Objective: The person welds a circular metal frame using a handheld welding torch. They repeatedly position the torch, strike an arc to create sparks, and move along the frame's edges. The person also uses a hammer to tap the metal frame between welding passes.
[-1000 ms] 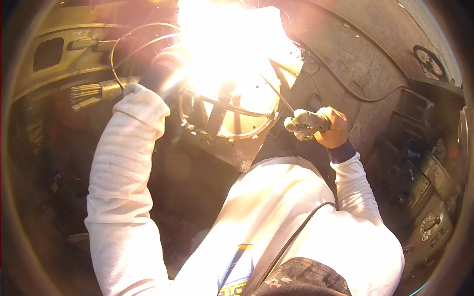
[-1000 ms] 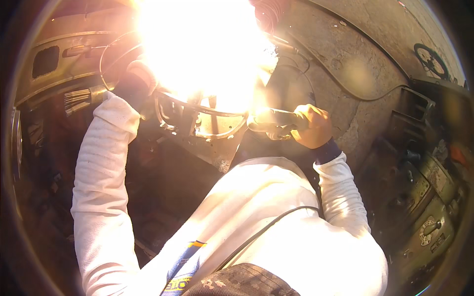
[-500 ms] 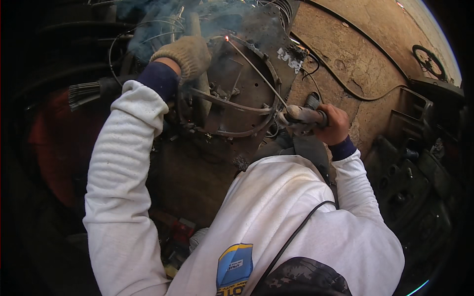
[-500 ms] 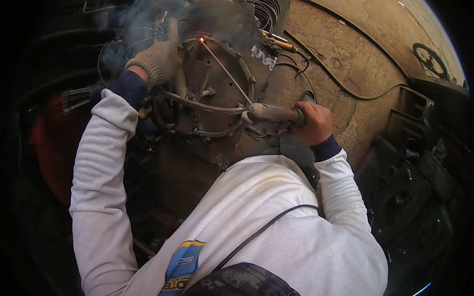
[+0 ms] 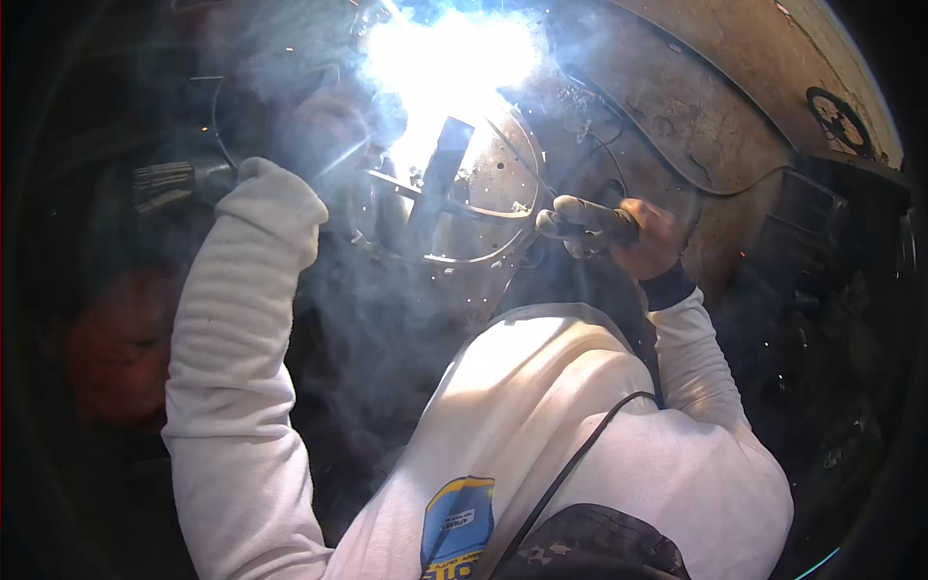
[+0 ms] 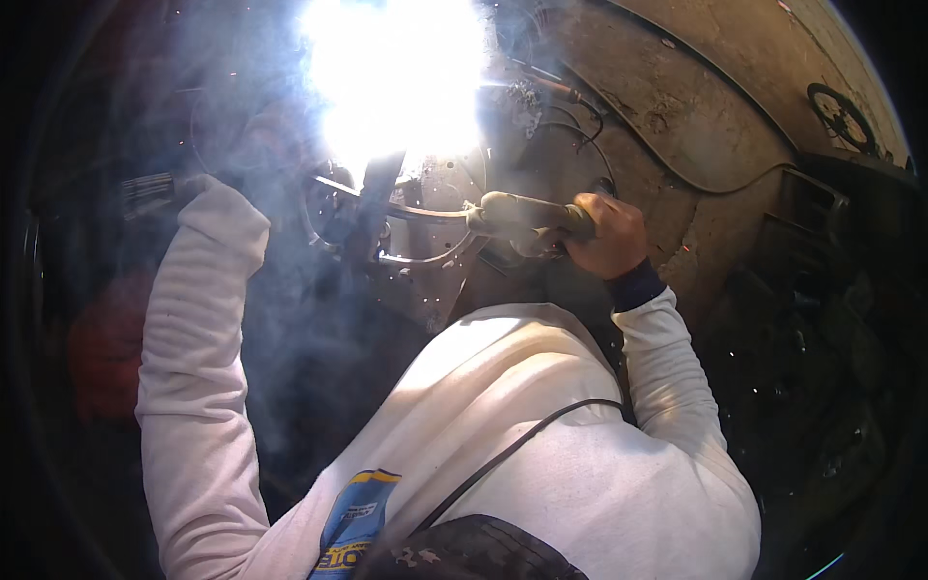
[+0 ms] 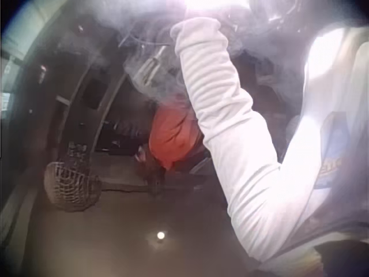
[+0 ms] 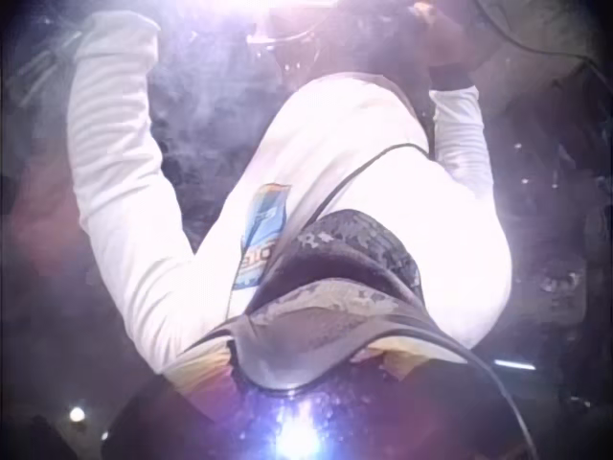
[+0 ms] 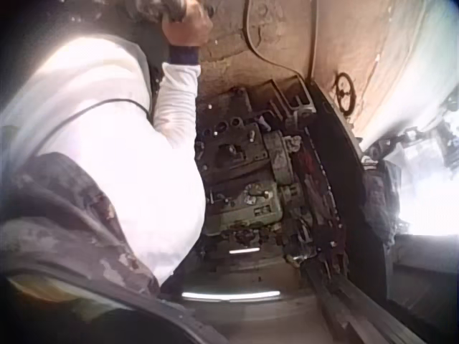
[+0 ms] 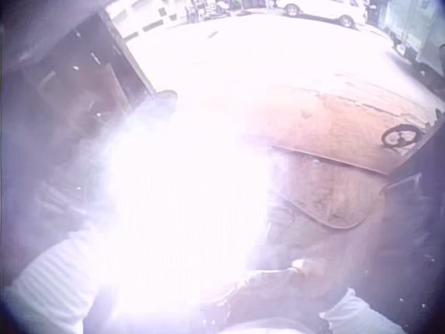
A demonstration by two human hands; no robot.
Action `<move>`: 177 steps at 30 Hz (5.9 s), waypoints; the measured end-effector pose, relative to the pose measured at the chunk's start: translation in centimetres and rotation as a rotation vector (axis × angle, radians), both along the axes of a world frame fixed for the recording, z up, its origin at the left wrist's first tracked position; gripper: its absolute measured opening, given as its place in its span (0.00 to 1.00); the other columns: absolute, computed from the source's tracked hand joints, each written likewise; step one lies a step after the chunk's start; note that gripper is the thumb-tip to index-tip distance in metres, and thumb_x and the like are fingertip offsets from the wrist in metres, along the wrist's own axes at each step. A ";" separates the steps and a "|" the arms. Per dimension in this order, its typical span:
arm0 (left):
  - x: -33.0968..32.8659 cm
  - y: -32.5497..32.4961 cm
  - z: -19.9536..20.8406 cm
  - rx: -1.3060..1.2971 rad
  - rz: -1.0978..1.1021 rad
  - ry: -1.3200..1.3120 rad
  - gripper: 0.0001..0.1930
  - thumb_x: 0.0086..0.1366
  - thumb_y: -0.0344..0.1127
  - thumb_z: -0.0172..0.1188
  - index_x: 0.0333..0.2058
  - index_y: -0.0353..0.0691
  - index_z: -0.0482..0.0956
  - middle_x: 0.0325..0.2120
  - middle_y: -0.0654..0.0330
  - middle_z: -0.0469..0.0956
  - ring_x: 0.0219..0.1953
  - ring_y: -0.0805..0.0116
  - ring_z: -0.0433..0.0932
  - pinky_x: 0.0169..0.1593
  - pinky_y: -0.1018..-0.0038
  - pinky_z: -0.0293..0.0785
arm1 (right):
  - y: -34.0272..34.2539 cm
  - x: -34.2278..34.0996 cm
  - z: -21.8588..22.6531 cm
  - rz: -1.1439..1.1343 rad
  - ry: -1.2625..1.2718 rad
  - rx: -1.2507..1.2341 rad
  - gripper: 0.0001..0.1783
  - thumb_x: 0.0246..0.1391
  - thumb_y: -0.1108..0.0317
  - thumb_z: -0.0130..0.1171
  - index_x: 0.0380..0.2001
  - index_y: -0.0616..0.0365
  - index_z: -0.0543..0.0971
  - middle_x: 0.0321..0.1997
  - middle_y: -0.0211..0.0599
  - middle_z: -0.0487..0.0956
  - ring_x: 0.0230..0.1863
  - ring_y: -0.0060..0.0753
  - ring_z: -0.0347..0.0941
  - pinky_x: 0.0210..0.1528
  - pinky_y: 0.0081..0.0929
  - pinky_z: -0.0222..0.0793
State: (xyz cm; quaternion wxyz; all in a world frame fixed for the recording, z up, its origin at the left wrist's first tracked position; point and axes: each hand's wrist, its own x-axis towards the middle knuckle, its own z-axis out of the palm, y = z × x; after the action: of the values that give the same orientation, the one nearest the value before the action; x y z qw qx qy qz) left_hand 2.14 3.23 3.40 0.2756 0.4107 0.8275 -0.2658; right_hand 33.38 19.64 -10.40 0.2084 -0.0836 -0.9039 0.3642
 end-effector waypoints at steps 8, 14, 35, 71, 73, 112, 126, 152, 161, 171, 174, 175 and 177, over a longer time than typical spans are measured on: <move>-1.6 -1.5 -1.2 0.067 -0.159 -0.042 0.18 0.69 0.38 0.44 0.47 0.33 0.76 0.41 0.47 0.79 0.44 0.52 0.79 0.46 0.65 0.77 | 0.2 1.1 -1.0 -0.049 0.020 -0.087 0.24 0.24 0.70 0.69 0.33 0.58 0.75 0.26 0.42 0.77 0.27 0.49 0.77 0.30 0.36 0.72; -1.6 -1.2 -1.6 0.169 0.053 -0.072 0.17 0.67 0.36 0.44 0.43 0.32 0.78 0.38 0.45 0.80 0.41 0.50 0.80 0.45 0.65 0.77 | 0.1 0.6 0.3 -0.017 -0.056 -0.041 0.24 0.23 0.71 0.69 0.32 0.57 0.76 0.26 0.42 0.78 0.28 0.49 0.77 0.29 0.36 0.73; -1.0 -0.2 -0.1 -0.038 0.052 -0.061 0.23 0.67 0.47 0.43 0.46 0.31 0.75 0.42 0.42 0.77 0.47 0.45 0.76 0.51 0.60 0.71 | -0.3 0.1 -0.1 -0.023 -0.113 -0.082 0.22 0.25 0.73 0.68 0.32 0.56 0.77 0.28 0.40 0.78 0.28 0.47 0.77 0.30 0.34 0.73; -2.0 -1.7 -1.4 0.167 0.007 -0.085 0.19 0.67 0.44 0.44 0.46 0.37 0.75 0.43 0.43 0.76 0.47 0.45 0.75 0.51 0.59 0.72 | -0.1 0.8 0.5 -0.004 -0.129 -0.046 0.24 0.26 0.66 0.71 0.33 0.55 0.77 0.27 0.41 0.79 0.28 0.48 0.77 0.29 0.35 0.74; -1.7 -1.2 -1.2 0.135 0.077 -0.087 0.21 0.67 0.46 0.44 0.47 0.36 0.74 0.42 0.42 0.77 0.47 0.45 0.75 0.51 0.59 0.71 | -0.3 0.6 0.6 -0.015 -0.145 -0.036 0.24 0.26 0.66 0.71 0.33 0.55 0.76 0.27 0.41 0.79 0.28 0.48 0.77 0.29 0.36 0.74; -1.0 -0.6 -0.3 0.079 0.172 -0.092 0.24 0.66 0.47 0.48 0.46 0.28 0.73 0.44 0.39 0.75 0.50 0.45 0.73 0.54 0.60 0.69 | -0.2 1.0 0.8 0.005 -0.132 -0.062 0.23 0.25 0.69 0.70 0.32 0.56 0.76 0.27 0.41 0.79 0.28 0.48 0.78 0.30 0.35 0.74; -0.7 -0.4 0.0 0.054 0.196 -0.098 0.27 0.68 0.51 0.43 0.47 0.28 0.73 0.45 0.38 0.74 0.52 0.44 0.72 0.56 0.60 0.67 | -0.4 -0.1 0.0 -0.009 -0.109 -0.086 0.23 0.27 0.71 0.69 0.34 0.57 0.76 0.28 0.42 0.78 0.29 0.48 0.77 0.30 0.35 0.73; -0.5 -0.5 0.1 0.076 0.228 -0.106 0.25 0.68 0.47 0.44 0.46 0.27 0.74 0.44 0.38 0.75 0.51 0.44 0.73 0.55 0.60 0.68 | -0.4 -0.5 -0.4 -0.007 -0.109 -0.082 0.22 0.28 0.69 0.70 0.33 0.56 0.76 0.28 0.41 0.78 0.28 0.47 0.77 0.30 0.34 0.74; -0.3 -0.3 0.2 0.060 0.240 -0.083 0.24 0.67 0.47 0.45 0.44 0.27 0.74 0.42 0.37 0.76 0.50 0.43 0.73 0.53 0.59 0.69 | -0.4 -0.5 -0.2 -0.028 -0.102 -0.092 0.22 0.27 0.70 0.70 0.33 0.56 0.77 0.27 0.42 0.78 0.28 0.48 0.77 0.30 0.35 0.74; -0.9 -0.7 -0.5 0.068 0.192 -0.100 0.23 0.67 0.45 0.45 0.44 0.26 0.74 0.42 0.36 0.75 0.49 0.43 0.73 0.53 0.59 0.69 | -0.3 0.0 0.0 -0.010 -0.096 -0.084 0.22 0.27 0.72 0.69 0.33 0.57 0.76 0.28 0.43 0.78 0.29 0.49 0.77 0.30 0.36 0.73; -0.8 -0.8 -0.5 0.081 0.202 -0.088 0.24 0.67 0.46 0.45 0.44 0.26 0.74 0.42 0.35 0.75 0.50 0.42 0.73 0.53 0.59 0.69 | -0.3 -0.3 0.2 -0.008 -0.104 -0.074 0.22 0.27 0.72 0.68 0.33 0.57 0.76 0.28 0.42 0.78 0.28 0.49 0.76 0.29 0.36 0.73; -0.8 -0.8 -0.5 0.091 0.201 -0.078 0.24 0.67 0.46 0.45 0.44 0.26 0.74 0.42 0.35 0.75 0.50 0.42 0.73 0.53 0.59 0.69 | -0.3 -0.4 0.2 -0.007 -0.107 -0.078 0.22 0.27 0.72 0.68 0.33 0.57 0.76 0.28 0.42 0.78 0.28 0.49 0.76 0.29 0.36 0.72; -0.7 -0.8 -0.4 0.093 0.228 -0.088 0.24 0.67 0.46 0.45 0.44 0.26 0.74 0.42 0.35 0.75 0.50 0.42 0.73 0.54 0.59 0.69 | -0.3 -0.5 0.1 -0.006 -0.112 -0.084 0.22 0.28 0.72 0.68 0.33 0.57 0.76 0.27 0.42 0.78 0.28 0.49 0.76 0.29 0.37 0.72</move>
State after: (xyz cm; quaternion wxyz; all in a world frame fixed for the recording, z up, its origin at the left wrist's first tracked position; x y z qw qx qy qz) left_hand 1.48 2.45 3.05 0.3208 0.3373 0.8674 -0.1760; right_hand 32.90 19.38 -10.33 0.1549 -0.1154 -0.8977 0.3960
